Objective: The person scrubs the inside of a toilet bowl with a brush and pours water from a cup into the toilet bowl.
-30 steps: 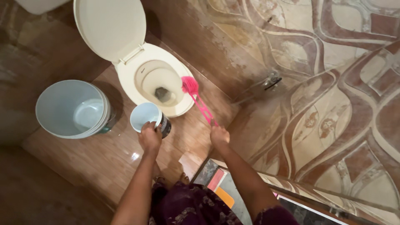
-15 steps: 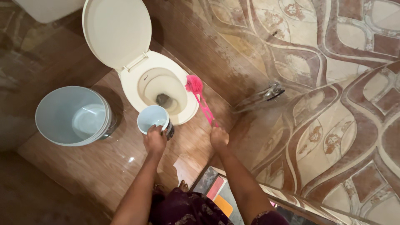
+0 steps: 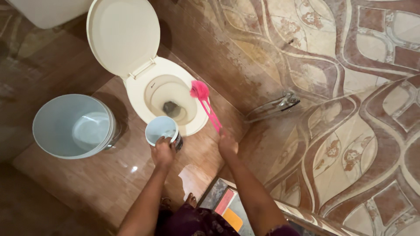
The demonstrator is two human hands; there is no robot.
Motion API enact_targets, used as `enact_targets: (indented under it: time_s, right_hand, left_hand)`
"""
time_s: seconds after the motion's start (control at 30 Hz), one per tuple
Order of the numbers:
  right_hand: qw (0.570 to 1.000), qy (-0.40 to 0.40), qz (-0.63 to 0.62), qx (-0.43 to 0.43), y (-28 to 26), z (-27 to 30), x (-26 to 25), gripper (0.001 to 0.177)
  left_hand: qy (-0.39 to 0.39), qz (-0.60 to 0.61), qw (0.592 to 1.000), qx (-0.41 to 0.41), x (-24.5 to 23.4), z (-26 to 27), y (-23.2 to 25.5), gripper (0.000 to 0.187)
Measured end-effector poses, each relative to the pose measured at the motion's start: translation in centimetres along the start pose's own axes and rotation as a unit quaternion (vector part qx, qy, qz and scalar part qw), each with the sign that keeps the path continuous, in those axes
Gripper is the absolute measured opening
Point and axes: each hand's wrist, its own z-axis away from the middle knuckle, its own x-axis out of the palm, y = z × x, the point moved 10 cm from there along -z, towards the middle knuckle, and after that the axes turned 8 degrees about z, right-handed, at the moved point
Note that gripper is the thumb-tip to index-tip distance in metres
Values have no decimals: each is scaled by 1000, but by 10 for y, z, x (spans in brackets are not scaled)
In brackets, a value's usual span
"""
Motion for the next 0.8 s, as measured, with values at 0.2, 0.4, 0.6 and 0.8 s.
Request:
enact_targets:
  time_s: [0.2,0.4,0.6,0.8]
  right_hand:
    - [995,-86,-40,19,3,16,18,45]
    - [990,-136,-20,6,1,50,6,58]
    - [992,-120,-27,18,0,29,-5,59]
    - [982,-183,-22,33,30,66,31,61]
  left_hand:
    - [18,9,1000,-10,-9,-3,-11,24]
    - [26,-1,998,-53,-21,-8,-34,24]
    - [45,33,997,-59,-24,-5,-31,24]
    - [30,26,997,-67,-20,-4,-29,23]
